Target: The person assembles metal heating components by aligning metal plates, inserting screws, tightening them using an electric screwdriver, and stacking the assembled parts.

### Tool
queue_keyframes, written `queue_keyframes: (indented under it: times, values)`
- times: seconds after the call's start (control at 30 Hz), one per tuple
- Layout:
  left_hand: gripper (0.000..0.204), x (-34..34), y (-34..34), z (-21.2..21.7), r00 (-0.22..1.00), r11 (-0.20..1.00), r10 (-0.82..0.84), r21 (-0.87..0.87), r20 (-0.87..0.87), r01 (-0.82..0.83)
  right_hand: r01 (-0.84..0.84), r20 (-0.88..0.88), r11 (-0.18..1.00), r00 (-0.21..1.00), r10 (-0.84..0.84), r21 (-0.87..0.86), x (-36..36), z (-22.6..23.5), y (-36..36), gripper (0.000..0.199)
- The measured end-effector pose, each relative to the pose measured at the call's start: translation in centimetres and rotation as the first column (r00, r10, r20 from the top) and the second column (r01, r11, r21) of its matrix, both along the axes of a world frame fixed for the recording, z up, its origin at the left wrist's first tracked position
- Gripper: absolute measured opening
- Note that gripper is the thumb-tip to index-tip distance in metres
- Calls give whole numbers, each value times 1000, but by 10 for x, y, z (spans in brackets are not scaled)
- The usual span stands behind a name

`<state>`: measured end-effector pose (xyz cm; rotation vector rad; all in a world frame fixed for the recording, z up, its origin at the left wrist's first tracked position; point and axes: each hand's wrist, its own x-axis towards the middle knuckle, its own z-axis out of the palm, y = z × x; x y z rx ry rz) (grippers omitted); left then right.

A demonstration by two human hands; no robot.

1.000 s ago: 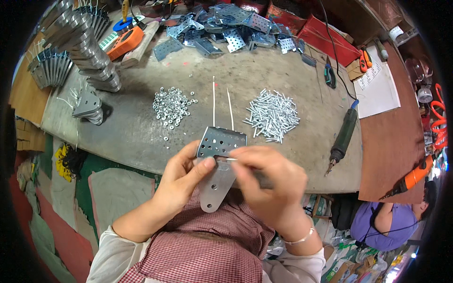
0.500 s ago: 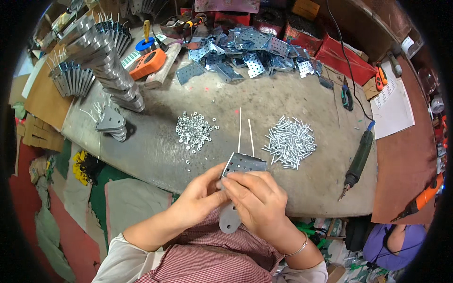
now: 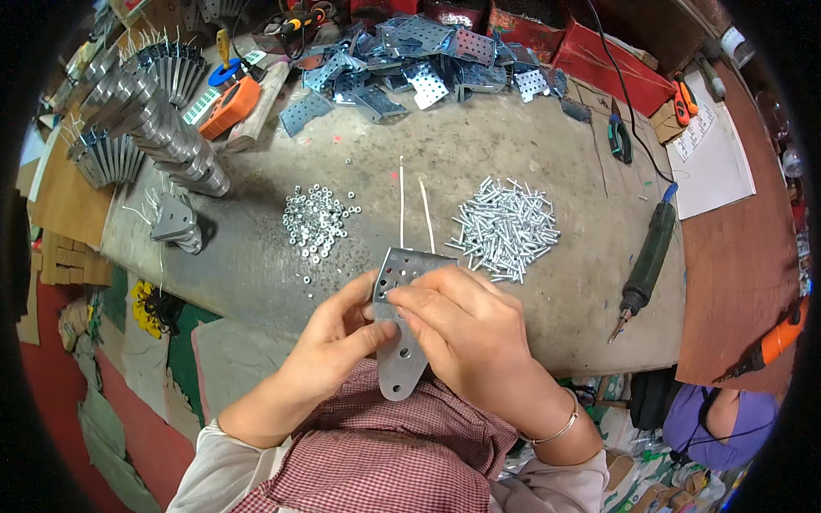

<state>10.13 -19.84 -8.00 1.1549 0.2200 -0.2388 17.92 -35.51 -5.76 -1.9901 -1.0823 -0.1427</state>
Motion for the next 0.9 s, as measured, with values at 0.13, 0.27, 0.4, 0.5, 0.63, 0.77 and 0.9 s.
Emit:
queue_keyframes:
  times: [0.13,0.27,0.4,0.5,0.63,0.77,0.9]
  values:
    - [55,-3,0,-3,1000,998,-10,70,17,8,-11,17,1000,1000,11,-4,-5,4,4,20]
    - [55,-9,-5,-8,1000,993,14,115,-10,-13,1,48,996,999,3,-86,-10,7,11,18]
    - [56,-9,-5,-10,1000,1000,20,13,6,-20,0,102,988,995,16,-153,-14,12,15,26]
    - [54,-8,10,2,1000,1000,-9,4,-1,9,-38,21,980,999,43,-194,-17,10,5,45]
    - [56,-4,14,4,940,869,-203,494,274,44,134,-14,967,990,-140,-217,-36,-23,-3,94]
    - [35,87,62,17,892,529,-236,821,386,-215,297,-129,950,943,-307,-97,-44,-45,-8,82]
    - [51,213,130,-13,785,-369,-140,704,603,-607,262,-16,965,965,-262,-11,-44,-46,-4,76]
